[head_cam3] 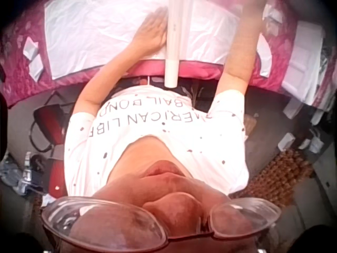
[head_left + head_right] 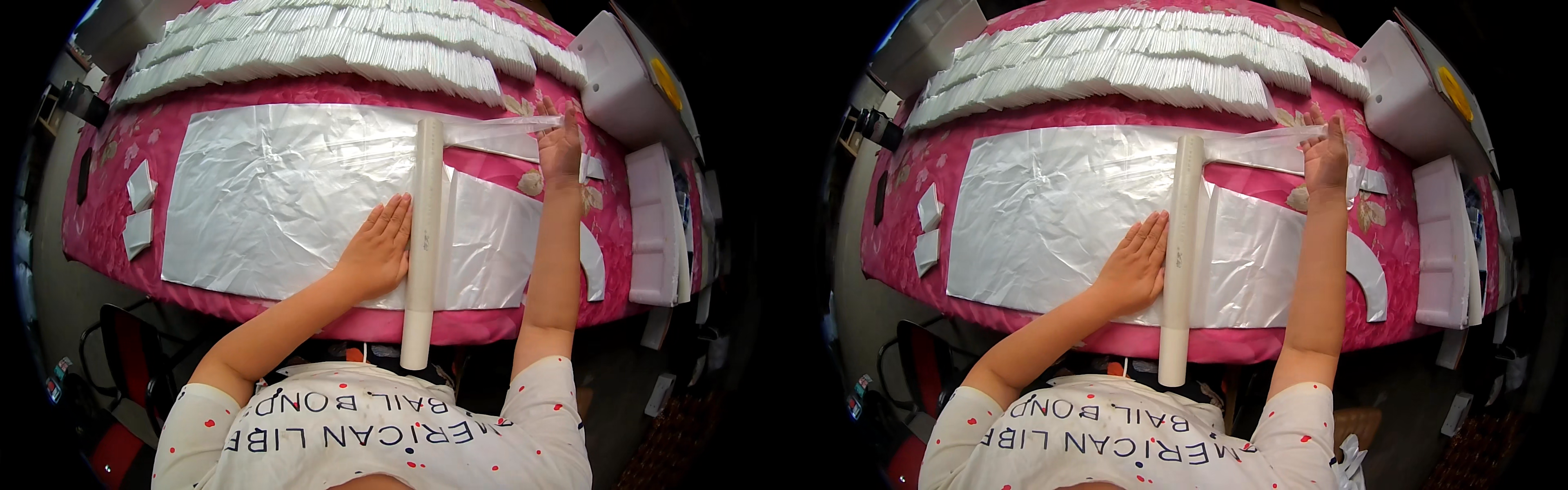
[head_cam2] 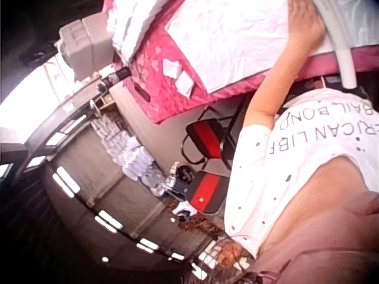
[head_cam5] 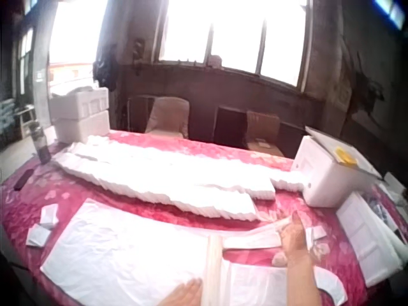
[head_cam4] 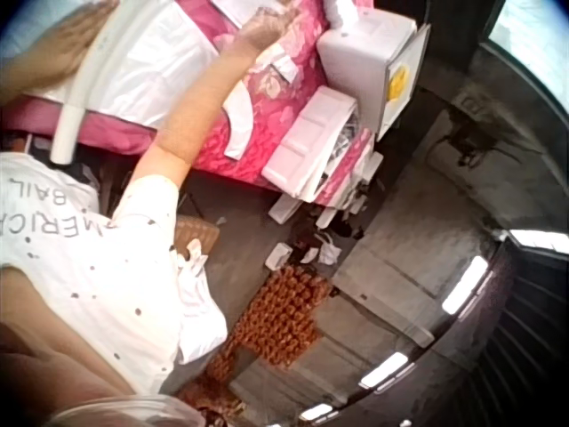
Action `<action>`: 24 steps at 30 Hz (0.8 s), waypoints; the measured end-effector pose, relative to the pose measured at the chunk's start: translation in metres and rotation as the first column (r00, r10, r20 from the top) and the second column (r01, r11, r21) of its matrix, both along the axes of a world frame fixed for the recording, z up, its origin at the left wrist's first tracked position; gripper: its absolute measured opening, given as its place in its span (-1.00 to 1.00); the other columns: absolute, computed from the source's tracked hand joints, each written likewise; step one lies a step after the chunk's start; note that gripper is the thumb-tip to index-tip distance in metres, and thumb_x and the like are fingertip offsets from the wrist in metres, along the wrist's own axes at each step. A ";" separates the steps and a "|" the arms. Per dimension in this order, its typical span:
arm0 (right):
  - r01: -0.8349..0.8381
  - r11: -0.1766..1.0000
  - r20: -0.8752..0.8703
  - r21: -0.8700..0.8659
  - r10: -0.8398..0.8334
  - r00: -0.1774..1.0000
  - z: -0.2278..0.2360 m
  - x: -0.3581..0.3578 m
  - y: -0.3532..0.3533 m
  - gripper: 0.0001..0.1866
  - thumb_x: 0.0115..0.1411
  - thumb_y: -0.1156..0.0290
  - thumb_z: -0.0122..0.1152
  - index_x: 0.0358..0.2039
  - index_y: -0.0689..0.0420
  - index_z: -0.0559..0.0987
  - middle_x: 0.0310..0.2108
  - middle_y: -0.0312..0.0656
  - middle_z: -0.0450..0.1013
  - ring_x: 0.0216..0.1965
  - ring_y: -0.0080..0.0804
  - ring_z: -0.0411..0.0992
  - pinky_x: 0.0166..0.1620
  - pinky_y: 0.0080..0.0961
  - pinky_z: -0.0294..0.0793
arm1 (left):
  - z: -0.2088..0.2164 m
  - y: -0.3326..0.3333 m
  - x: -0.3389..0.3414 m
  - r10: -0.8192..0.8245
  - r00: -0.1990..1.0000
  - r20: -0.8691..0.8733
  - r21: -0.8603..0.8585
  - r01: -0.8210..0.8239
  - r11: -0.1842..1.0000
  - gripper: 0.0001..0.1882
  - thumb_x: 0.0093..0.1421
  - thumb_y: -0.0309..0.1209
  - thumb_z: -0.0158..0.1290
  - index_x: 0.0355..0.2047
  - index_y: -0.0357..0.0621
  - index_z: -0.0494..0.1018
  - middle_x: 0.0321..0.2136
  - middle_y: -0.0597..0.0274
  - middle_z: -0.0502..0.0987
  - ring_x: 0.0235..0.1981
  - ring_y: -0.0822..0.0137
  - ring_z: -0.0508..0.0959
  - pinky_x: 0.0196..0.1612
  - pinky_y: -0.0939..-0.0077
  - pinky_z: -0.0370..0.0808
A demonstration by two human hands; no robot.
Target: The person repeatedly unrolls a roll of clear plastic film, places a small white rectangular item onto the film, folds the film around it, and sets the wrapped item aside. This process is repeated multiple times on a pink floral tablecloth.
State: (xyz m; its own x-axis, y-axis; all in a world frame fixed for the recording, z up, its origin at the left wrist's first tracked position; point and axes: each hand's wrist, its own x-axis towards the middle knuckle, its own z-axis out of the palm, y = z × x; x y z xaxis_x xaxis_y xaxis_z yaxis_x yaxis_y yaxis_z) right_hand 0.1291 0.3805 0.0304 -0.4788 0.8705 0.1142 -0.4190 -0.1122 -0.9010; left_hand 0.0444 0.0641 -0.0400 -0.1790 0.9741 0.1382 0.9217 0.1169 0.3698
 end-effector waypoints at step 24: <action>0.024 0.599 0.546 0.800 -0.744 0.386 -0.020 0.070 -0.050 -0.26 0.09 0.22 0.21 0.15 0.40 0.15 0.08 0.22 0.18 0.11 -0.04 0.20 0.00 -0.40 0.34 | -0.002 -0.003 0.001 0.014 1.000 -0.017 0.000 -0.014 1.000 -0.35 0.14 -0.34 -0.24 0.20 -0.45 -0.01 0.25 -0.17 -0.03 0.30 0.03 -0.05 0.31 0.21 -0.16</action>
State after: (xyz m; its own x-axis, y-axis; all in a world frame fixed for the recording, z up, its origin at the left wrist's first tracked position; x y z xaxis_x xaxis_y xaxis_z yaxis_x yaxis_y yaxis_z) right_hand 0.1987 0.3305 0.0104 -0.2692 0.8441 0.4638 0.6664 0.5109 -0.5431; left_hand 0.0455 0.0609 -0.0417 -0.1901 0.9715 0.1413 0.9261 0.1297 0.3543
